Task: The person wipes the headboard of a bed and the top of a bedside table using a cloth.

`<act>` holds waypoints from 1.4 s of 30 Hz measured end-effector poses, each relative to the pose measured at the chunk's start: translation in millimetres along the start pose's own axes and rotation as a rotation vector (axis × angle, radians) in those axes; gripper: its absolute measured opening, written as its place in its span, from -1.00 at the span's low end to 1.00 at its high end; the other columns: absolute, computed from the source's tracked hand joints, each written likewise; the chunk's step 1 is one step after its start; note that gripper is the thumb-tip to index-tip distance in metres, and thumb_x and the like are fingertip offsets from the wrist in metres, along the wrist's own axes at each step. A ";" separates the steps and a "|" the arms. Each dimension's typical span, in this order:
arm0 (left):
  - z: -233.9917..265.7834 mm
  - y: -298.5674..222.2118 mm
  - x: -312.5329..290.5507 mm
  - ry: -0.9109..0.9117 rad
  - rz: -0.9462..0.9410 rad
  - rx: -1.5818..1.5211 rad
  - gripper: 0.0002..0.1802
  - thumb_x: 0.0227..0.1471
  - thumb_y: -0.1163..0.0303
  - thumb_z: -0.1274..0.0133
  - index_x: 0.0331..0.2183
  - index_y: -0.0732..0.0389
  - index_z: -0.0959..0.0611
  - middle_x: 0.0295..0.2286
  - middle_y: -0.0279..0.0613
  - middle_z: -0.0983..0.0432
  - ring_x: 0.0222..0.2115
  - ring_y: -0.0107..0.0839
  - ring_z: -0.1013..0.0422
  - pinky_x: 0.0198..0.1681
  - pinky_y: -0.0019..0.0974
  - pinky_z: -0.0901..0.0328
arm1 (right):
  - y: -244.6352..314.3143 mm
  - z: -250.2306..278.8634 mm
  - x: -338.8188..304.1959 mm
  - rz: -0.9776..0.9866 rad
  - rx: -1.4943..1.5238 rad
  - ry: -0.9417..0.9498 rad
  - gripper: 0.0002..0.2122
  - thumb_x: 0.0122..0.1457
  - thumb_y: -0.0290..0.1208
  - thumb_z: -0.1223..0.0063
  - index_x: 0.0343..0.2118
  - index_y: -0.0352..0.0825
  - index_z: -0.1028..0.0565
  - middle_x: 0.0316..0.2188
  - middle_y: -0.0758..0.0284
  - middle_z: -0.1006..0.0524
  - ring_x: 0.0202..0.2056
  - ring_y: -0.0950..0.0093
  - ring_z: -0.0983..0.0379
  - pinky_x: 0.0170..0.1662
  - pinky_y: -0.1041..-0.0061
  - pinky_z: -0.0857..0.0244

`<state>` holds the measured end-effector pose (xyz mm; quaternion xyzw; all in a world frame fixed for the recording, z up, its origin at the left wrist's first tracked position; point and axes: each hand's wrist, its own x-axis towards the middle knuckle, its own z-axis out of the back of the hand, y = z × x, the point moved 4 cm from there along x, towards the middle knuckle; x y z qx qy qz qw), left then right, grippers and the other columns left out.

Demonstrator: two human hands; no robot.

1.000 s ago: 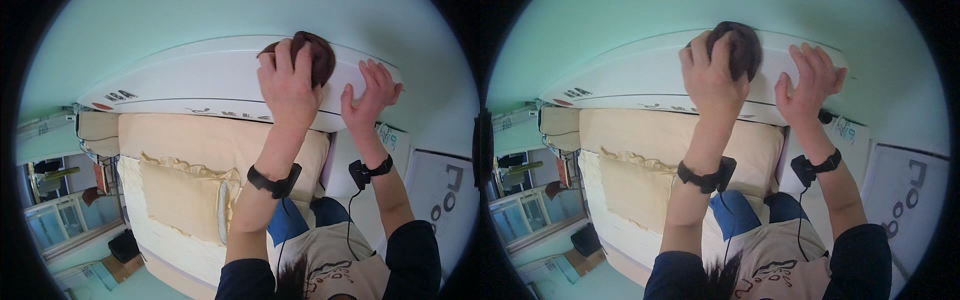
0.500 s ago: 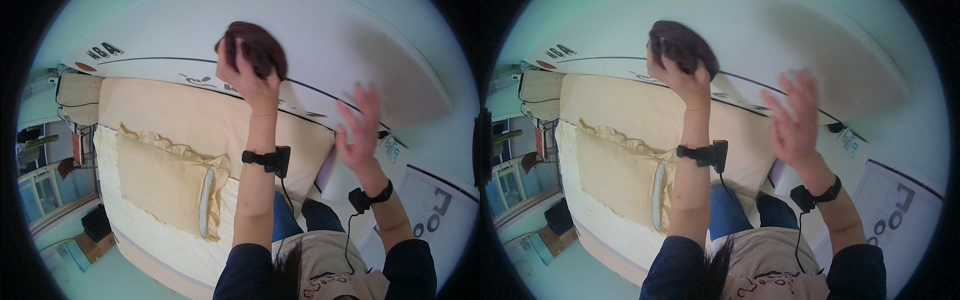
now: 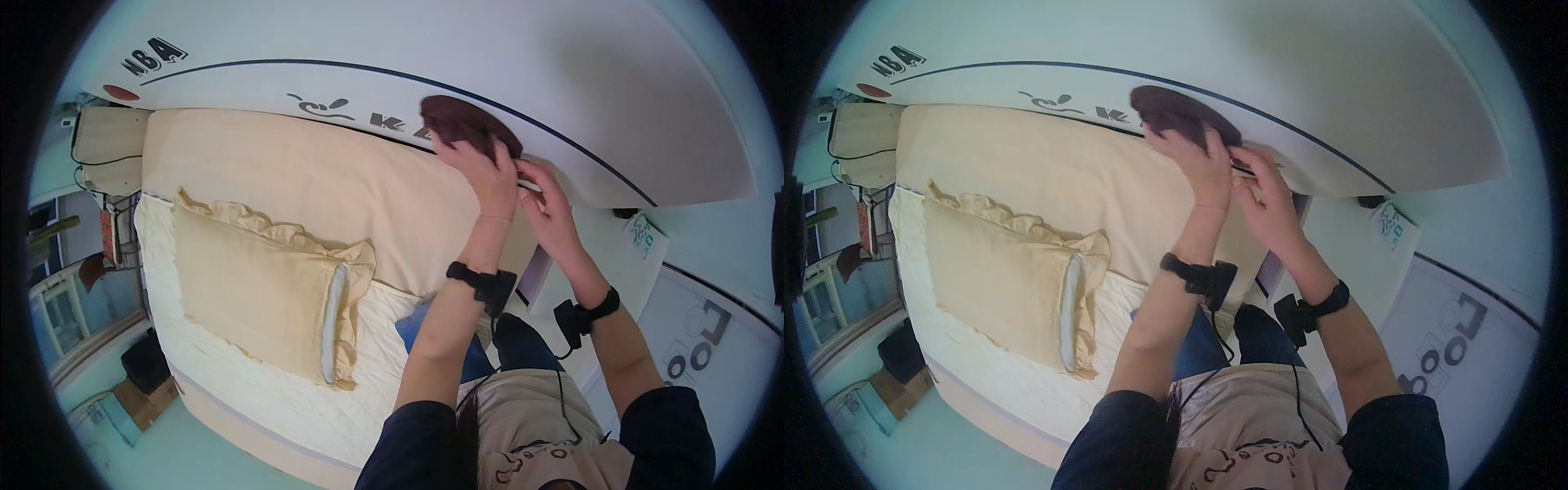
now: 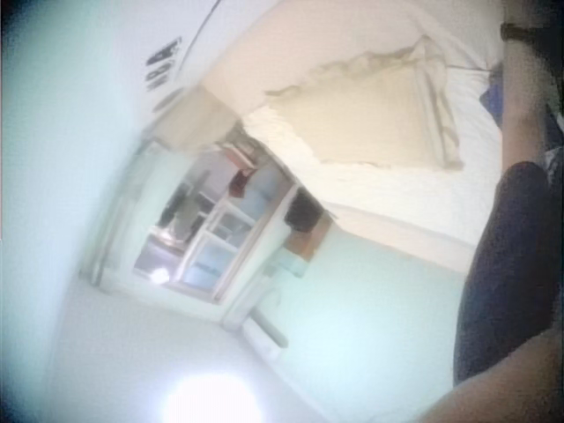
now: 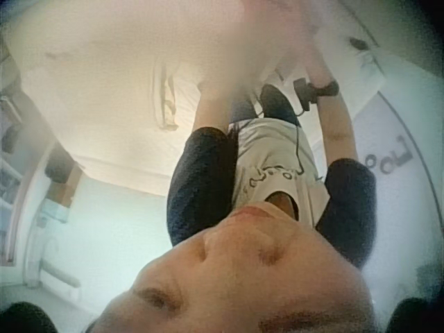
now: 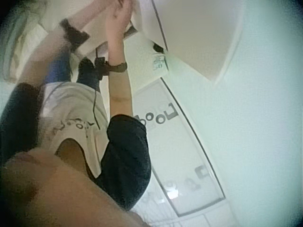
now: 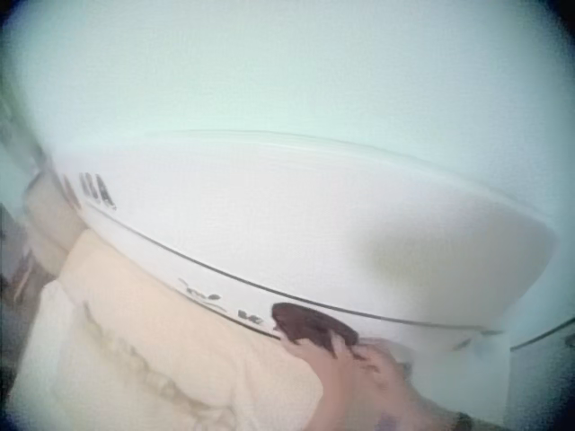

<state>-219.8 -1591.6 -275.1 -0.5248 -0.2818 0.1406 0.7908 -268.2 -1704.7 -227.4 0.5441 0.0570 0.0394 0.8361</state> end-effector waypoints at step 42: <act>28.0 183.1 26.3 0.121 0.961 -0.718 -0.54 0.19 0.39 0.05 0.11 0.20 -0.30 0.00 -0.10 -0.35 -0.03 -0.21 -0.35 0.03 -0.18 -0.30 | -90.6 -164.4 56.4 -0.644 0.722 -0.018 -0.53 0.25 -0.15 -0.04 0.13 -0.32 -0.32 -0.01 0.28 -0.45 -0.05 0.49 -0.42 -0.05 0.45 -0.40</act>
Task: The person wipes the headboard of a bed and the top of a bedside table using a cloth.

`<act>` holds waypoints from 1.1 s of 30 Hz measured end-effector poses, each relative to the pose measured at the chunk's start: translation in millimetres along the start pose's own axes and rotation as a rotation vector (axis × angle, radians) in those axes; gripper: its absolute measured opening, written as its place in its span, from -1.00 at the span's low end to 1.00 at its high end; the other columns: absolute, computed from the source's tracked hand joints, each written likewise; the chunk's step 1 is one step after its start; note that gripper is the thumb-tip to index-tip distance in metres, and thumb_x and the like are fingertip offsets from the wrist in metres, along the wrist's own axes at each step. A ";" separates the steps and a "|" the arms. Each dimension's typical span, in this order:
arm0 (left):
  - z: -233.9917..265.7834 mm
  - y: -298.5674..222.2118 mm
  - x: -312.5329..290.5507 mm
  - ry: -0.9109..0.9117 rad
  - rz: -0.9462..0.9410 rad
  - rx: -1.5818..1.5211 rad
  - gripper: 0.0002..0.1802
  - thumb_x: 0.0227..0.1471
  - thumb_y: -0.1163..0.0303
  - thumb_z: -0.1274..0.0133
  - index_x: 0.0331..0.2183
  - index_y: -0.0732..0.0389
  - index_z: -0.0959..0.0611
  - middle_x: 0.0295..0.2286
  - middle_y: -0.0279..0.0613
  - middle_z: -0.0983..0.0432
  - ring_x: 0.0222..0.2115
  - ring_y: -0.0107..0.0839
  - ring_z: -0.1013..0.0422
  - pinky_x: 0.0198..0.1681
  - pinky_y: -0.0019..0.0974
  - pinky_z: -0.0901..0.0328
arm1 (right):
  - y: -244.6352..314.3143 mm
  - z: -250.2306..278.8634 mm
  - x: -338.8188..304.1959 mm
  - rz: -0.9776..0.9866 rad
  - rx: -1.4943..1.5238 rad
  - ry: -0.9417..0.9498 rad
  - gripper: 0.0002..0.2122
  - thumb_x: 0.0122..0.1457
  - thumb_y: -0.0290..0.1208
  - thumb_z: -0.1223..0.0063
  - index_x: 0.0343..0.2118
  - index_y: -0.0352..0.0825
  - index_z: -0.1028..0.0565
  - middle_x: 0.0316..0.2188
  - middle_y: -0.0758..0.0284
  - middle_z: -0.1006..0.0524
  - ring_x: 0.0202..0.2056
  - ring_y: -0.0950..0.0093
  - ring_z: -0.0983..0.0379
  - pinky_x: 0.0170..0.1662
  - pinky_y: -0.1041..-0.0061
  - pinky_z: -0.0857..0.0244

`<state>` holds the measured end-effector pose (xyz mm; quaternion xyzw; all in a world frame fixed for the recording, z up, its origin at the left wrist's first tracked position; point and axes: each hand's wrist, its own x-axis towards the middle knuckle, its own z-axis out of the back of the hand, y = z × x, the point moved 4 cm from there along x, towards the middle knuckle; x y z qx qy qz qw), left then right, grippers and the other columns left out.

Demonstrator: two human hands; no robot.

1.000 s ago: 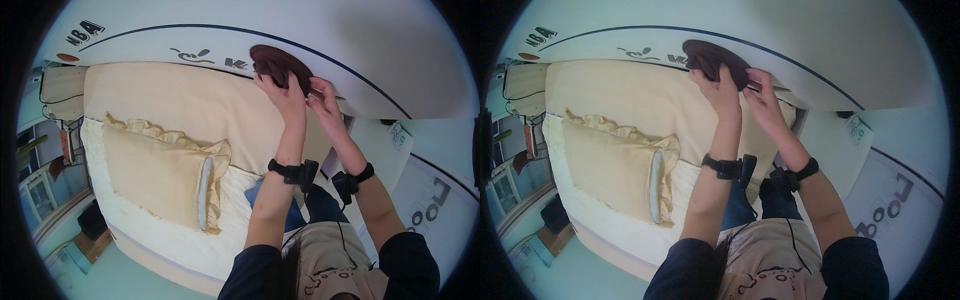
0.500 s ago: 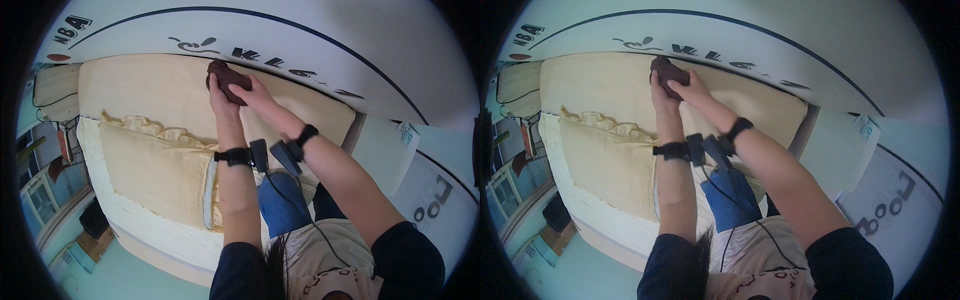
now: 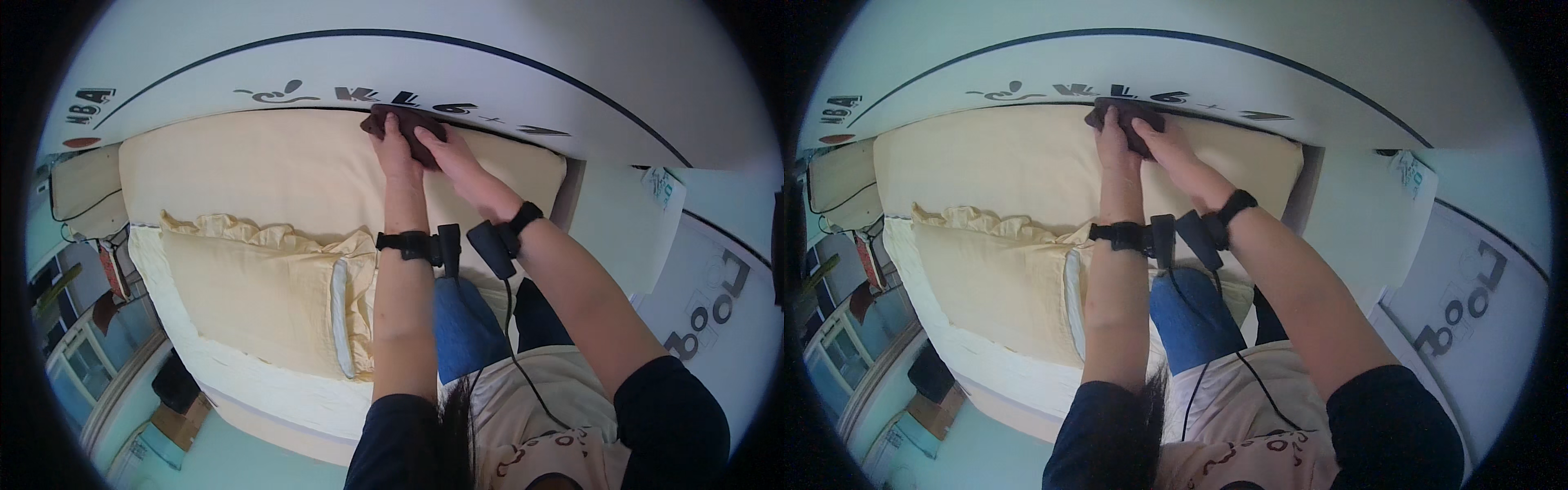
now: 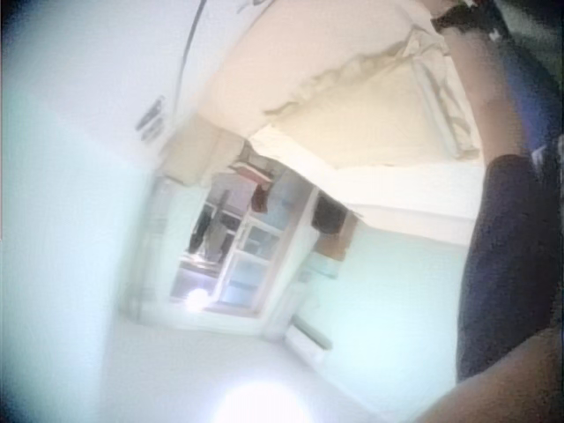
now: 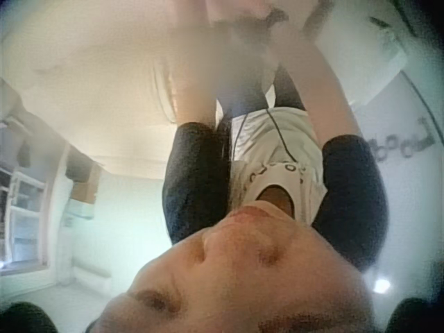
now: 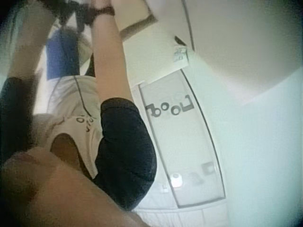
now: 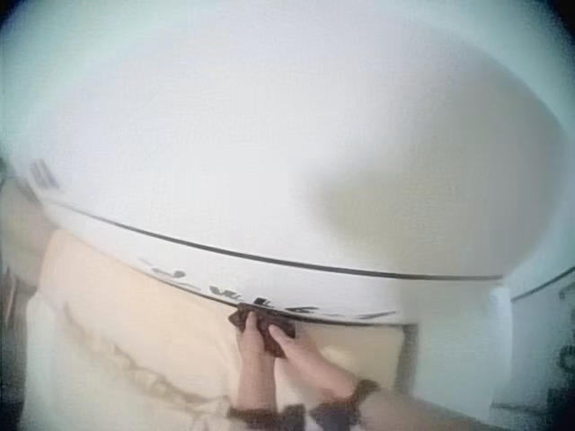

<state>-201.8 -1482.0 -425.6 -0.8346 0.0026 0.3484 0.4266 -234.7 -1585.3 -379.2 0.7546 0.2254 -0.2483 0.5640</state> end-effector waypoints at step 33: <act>-7.1 -122.8 -21.0 -0.060 -0.216 -0.049 -0.60 0.14 0.30 -0.03 -0.06 0.36 -0.46 -0.23 -0.09 -0.48 -0.26 -0.31 -0.46 -0.20 -0.28 -0.40 | 54.5 -92.5 -19.3 0.330 -0.160 -0.036 -0.61 0.20 -0.31 -0.10 0.00 -0.44 -0.38 -0.08 0.21 -0.48 -0.08 0.45 -0.42 -0.02 0.47 -0.30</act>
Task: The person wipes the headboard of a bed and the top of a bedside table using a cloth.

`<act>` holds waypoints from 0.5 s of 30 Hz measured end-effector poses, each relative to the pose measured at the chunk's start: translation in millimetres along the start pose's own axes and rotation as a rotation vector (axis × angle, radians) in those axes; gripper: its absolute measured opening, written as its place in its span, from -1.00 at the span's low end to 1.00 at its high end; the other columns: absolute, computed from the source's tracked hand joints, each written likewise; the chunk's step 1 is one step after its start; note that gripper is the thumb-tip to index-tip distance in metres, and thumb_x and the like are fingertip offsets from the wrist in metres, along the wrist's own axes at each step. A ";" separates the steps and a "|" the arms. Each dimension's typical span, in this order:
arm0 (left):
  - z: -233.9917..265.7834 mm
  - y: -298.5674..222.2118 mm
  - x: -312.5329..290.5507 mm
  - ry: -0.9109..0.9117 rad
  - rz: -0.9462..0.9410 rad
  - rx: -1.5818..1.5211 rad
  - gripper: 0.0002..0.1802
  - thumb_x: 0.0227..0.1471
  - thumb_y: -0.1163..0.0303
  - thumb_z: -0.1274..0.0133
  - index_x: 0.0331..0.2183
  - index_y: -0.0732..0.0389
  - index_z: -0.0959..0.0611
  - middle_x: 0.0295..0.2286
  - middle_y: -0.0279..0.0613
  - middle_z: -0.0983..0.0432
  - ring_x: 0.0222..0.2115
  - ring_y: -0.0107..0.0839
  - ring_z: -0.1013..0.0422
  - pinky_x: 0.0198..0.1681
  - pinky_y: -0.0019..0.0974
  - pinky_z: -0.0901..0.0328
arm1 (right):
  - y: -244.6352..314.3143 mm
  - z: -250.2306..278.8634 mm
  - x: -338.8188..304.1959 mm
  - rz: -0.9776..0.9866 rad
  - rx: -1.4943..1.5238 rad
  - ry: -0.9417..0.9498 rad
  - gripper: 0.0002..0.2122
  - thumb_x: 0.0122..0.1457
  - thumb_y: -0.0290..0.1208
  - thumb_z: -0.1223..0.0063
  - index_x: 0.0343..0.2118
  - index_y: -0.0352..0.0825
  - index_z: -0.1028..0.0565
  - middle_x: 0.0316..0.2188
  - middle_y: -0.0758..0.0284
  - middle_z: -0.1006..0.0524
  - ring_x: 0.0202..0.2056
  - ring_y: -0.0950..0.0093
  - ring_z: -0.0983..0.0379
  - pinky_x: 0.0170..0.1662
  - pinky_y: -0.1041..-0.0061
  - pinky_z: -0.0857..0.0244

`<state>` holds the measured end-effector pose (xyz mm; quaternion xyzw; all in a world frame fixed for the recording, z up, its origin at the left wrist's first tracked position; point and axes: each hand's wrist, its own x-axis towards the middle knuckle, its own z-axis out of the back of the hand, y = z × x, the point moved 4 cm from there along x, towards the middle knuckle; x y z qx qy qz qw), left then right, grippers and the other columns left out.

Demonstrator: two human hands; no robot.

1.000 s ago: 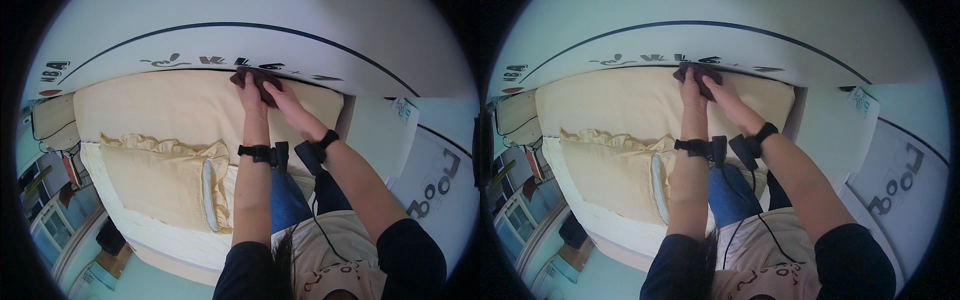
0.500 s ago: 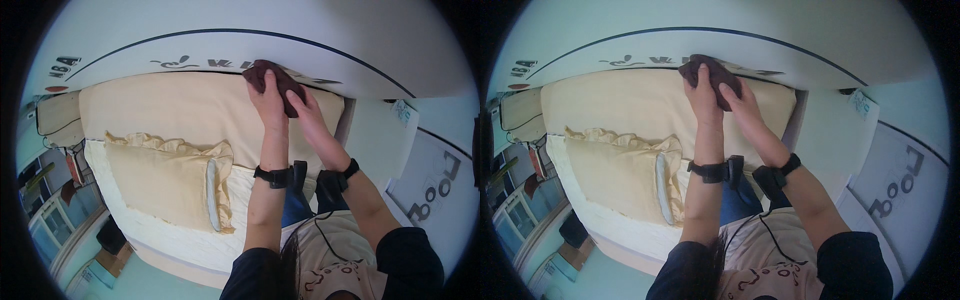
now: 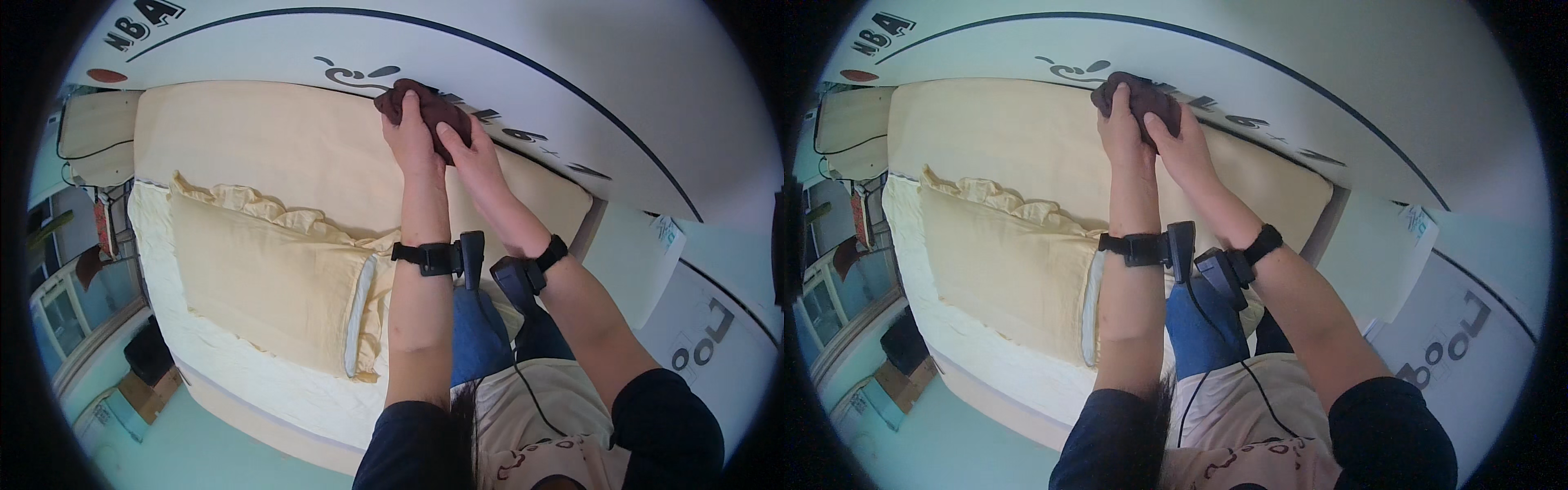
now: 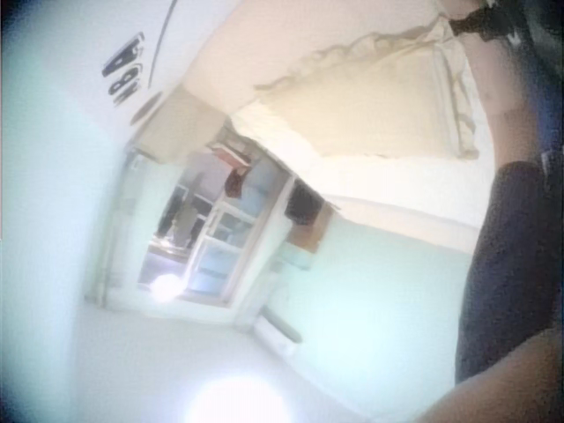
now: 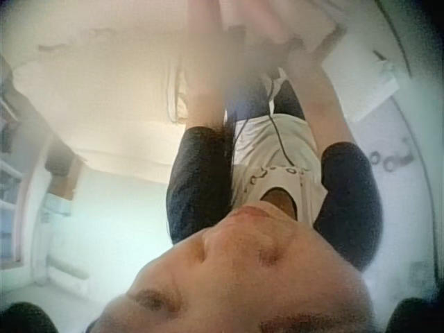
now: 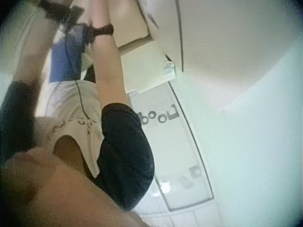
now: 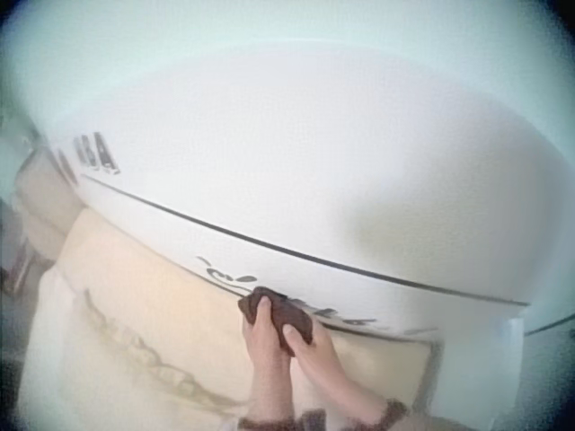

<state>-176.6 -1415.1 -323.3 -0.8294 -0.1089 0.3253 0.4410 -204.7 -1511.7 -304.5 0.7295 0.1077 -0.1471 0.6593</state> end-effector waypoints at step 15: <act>-6.4 -31.5 -2.1 0.057 -0.295 0.241 -0.60 0.10 0.35 -0.06 -0.05 0.33 -0.46 -0.16 -0.09 -0.46 -0.13 -0.29 -0.38 -0.01 -0.29 -0.25 | 10.3 -14.8 -13.3 0.143 -0.177 -0.100 -0.59 0.26 -0.34 0.06 0.11 -0.42 -0.26 0.00 0.15 -0.41 0.03 0.38 -0.34 0.12 0.41 -0.18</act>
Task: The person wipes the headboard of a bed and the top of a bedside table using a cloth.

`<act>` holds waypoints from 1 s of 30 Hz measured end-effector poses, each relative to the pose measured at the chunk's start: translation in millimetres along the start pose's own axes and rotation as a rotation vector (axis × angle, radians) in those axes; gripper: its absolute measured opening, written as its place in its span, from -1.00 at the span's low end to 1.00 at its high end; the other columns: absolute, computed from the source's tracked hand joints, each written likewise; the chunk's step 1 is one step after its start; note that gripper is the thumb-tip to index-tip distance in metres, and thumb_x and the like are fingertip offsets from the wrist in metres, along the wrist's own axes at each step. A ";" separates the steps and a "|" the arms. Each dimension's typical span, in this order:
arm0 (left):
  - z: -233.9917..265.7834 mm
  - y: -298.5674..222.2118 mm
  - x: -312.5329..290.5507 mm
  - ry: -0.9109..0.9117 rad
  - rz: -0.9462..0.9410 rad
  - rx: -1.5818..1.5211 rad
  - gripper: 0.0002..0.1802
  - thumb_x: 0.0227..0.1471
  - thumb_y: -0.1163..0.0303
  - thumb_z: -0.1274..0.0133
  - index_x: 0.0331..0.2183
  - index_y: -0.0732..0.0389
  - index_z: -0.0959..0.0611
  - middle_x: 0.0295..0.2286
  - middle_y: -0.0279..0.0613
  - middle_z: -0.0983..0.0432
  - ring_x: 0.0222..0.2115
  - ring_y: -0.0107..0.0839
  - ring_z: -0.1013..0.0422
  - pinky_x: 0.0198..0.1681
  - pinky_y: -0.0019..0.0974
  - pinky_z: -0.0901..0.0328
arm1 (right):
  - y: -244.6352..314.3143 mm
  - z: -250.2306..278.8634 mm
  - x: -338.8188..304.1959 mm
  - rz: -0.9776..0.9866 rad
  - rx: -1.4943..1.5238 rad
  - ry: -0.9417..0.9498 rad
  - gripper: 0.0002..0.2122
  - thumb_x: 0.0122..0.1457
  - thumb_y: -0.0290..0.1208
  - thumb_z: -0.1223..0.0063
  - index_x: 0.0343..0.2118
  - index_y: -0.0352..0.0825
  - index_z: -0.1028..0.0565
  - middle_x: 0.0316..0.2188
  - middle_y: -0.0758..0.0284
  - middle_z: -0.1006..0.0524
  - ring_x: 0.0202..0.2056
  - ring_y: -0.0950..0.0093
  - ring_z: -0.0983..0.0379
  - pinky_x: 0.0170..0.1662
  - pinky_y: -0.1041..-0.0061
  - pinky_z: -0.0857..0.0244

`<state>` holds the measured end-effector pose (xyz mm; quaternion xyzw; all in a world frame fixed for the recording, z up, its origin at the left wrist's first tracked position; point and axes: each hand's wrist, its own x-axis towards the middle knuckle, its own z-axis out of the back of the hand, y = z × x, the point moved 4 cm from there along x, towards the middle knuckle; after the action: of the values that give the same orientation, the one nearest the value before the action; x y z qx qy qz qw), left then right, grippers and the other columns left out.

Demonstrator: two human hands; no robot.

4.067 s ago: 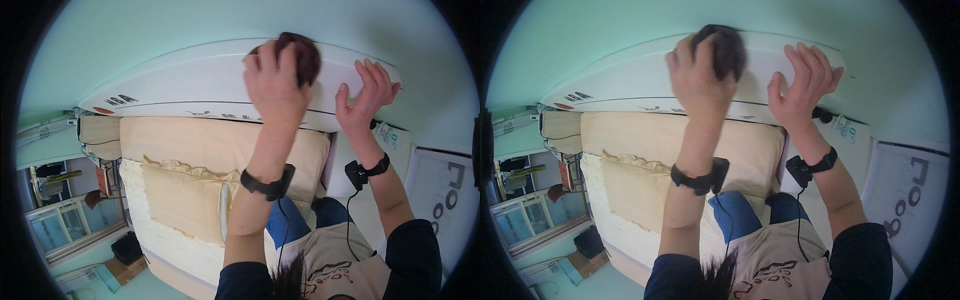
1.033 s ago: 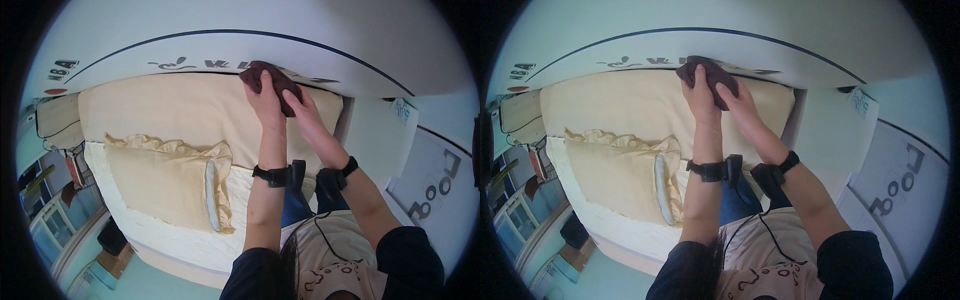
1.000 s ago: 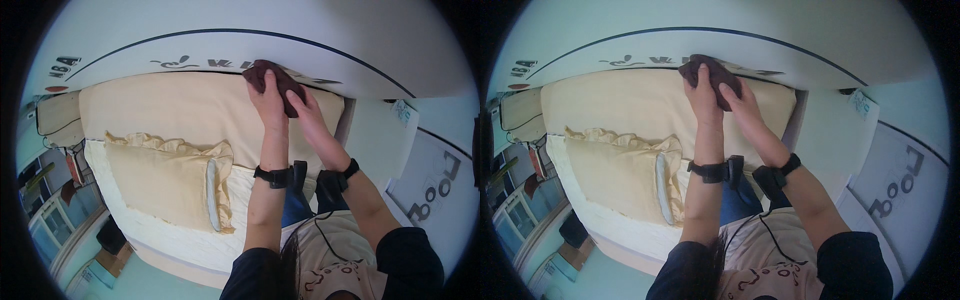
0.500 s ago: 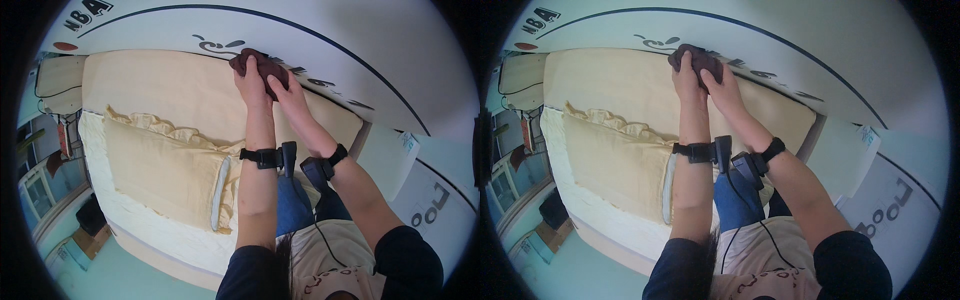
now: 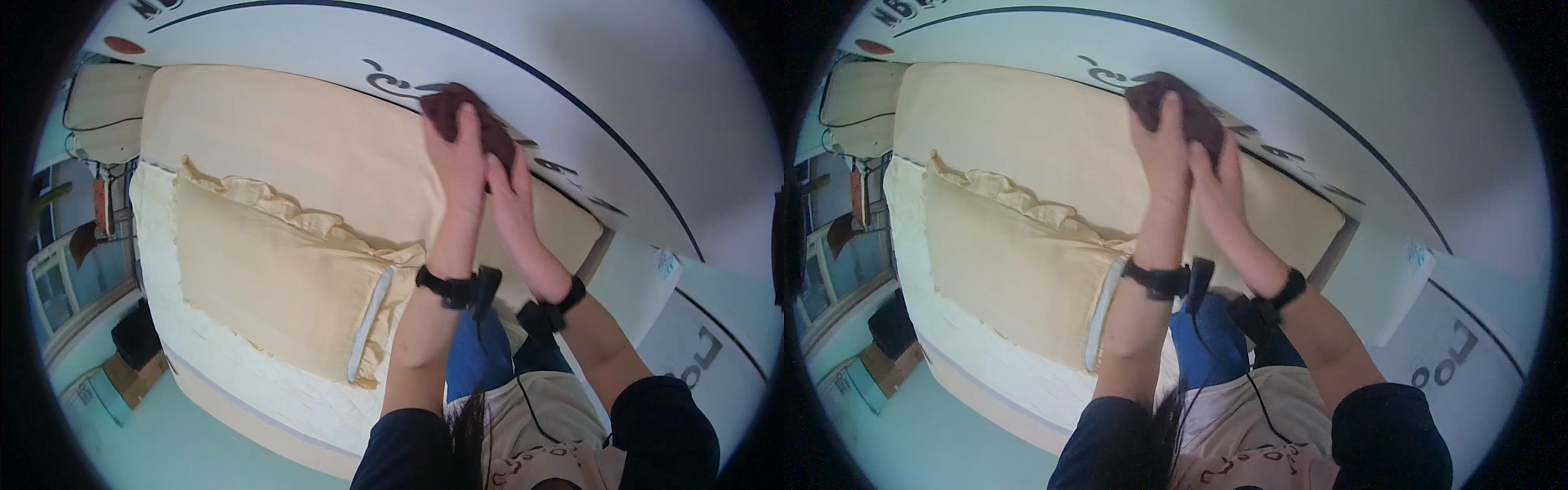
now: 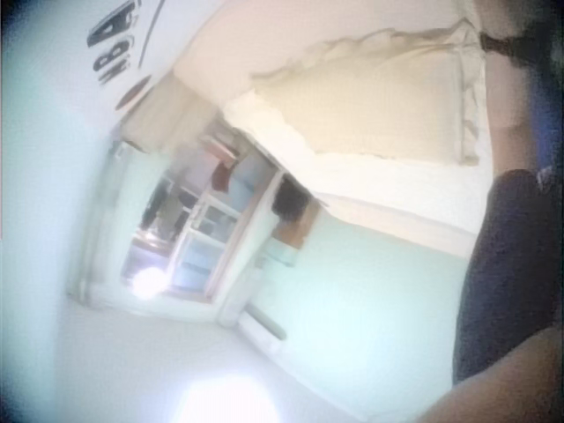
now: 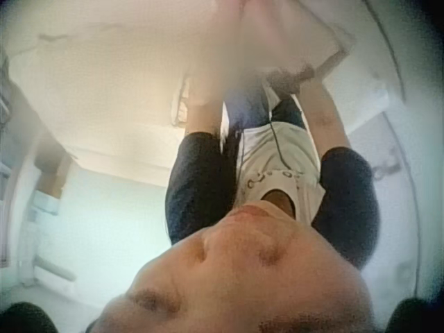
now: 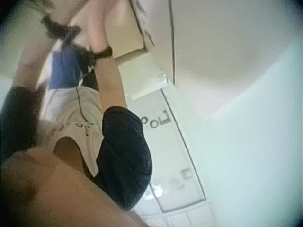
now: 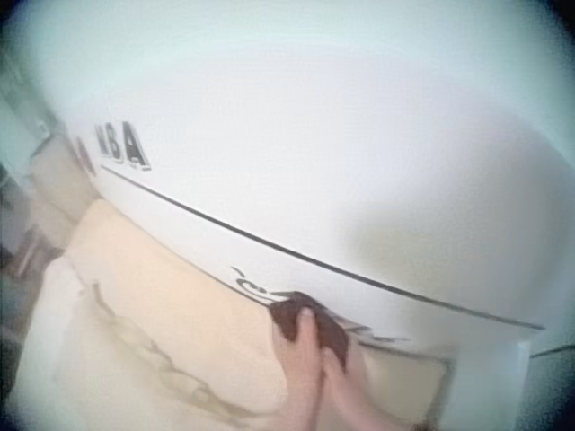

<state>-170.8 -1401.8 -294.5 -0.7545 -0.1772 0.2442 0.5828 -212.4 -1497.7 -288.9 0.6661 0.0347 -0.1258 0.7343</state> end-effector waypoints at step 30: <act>-71.7 -40.9 -59.1 -0.009 -0.273 0.118 -0.48 0.12 0.36 -0.06 0.02 0.38 -0.27 -0.10 0.04 -0.28 -0.06 -0.17 -0.25 0.10 -0.21 -0.13 | 37.8 76.6 -10.4 -0.109 0.429 -0.111 -0.65 0.30 -0.42 0.11 0.12 -0.34 -0.28 0.00 0.31 -0.43 -0.03 0.53 -0.37 0.00 0.52 -0.30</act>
<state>-177.2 -1480.8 -231.0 -0.6868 -0.2659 0.1761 0.6531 -222.7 -1568.8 -241.5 0.7961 0.0026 -0.2063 0.5689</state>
